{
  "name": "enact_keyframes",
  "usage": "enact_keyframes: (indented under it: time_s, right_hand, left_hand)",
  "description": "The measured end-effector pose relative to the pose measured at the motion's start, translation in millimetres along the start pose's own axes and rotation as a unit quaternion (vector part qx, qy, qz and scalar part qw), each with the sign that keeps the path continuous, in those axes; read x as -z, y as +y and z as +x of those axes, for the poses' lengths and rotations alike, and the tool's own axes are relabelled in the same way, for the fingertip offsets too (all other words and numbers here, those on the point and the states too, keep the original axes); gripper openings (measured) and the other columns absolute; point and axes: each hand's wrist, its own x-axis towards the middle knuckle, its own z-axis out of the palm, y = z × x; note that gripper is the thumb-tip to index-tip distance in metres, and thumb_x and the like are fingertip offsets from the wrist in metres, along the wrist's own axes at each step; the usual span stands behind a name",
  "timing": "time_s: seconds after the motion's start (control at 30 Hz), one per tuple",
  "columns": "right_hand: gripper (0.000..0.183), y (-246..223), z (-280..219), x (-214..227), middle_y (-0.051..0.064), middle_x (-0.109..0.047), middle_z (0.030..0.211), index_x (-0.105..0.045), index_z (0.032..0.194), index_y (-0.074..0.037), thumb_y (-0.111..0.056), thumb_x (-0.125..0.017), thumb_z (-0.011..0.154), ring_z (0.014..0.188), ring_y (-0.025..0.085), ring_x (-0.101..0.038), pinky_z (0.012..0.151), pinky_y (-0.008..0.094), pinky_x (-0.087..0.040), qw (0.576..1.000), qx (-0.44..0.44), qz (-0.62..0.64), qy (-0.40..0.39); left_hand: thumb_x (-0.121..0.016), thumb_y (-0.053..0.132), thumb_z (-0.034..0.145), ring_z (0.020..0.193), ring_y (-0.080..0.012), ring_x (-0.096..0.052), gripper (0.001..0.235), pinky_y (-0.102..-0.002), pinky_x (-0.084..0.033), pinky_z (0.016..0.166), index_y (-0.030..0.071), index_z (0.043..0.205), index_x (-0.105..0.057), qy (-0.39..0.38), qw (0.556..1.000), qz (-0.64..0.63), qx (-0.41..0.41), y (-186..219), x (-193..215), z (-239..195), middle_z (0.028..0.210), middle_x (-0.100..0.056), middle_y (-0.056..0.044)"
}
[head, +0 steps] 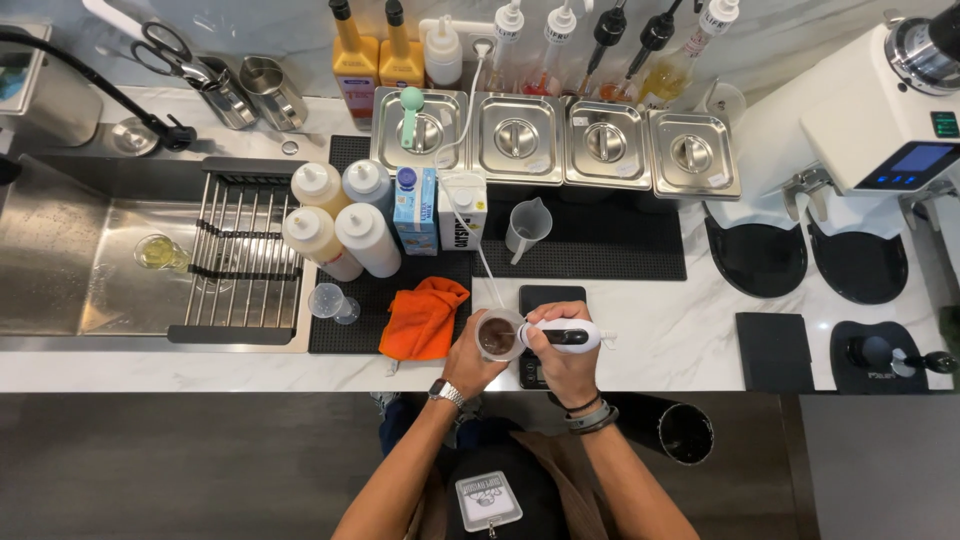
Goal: The person prepares an iced coffee by frothing a dark liquid in a plastic cup using a handheld frother. They then pour milk from a carton into the cup, add ice from a metal bin using a scoop, and seal the cup with a plastic lid.
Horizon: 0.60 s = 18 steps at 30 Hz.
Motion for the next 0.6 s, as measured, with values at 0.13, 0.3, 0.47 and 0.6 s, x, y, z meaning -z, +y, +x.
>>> enact_keyframes:
  time_s: [0.13,0.3,0.47,0.6]
  right_hand:
    - [0.027,-11.5,-1.2,3.0,0.013,-0.072,0.087,-0.054,0.092,-0.004,-0.008,-0.080,0.086,0.091,0.024,-0.072,0.084,0.036,-0.053,0.999,-0.007,0.020,-0.026]
    - [0.027,4.6,-6.2,9.2,0.013,-0.073,0.087,-0.055,0.093,-0.004,-0.011,-0.080,0.087,0.091,0.023,-0.072,0.083,0.036,-0.053,1.000,-0.015,-0.016,-0.018]
    - [0.027,13.4,-5.0,10.4,0.013,-0.073,0.089,-0.054,0.095,-0.004,-0.011,-0.079,0.089,0.093,0.022,-0.072,0.085,0.036,-0.052,1.000,0.000,-0.002,-0.006]
    - [0.026,8.6,-6.3,14.5,0.012,-0.073,0.088,-0.053,0.095,-0.005,-0.011,-0.078,0.089,0.091,0.022,-0.072,0.084,0.036,-0.052,1.000,0.010,-0.003,-0.013]
  left_hand:
    - [-0.062,-0.006,0.075,0.135,-0.0545,-0.048,0.105,-0.063,-0.043,0.114,0.016,0.163,-0.009,-0.075,0.997,-0.020,0.000,49.7,40.8,-21.0,0.145,-0.047,-0.033]
    - [-0.058,0.006,0.088,0.109,-0.0412,-0.068,0.050,-0.050,-0.057,0.092,0.017,0.138,-0.059,0.027,0.998,-0.050,0.037,-10.8,34.2,-1.9,0.114,-0.071,-0.022]
    - [-0.065,0.033,0.096,0.087,-0.0267,-0.076,0.022,-0.039,-0.061,0.077,0.027,0.115,-0.076,0.072,0.997,0.009,0.026,-9.9,30.6,12.4,0.091,-0.077,-0.006]
    - [-0.068,0.038,0.095,0.074,-0.0212,-0.071,0.019,-0.036,-0.058,0.071,0.028,0.107,-0.078,0.084,0.993,0.078,-0.023,-18.5,22.4,22.5,0.073,-0.069,0.000]
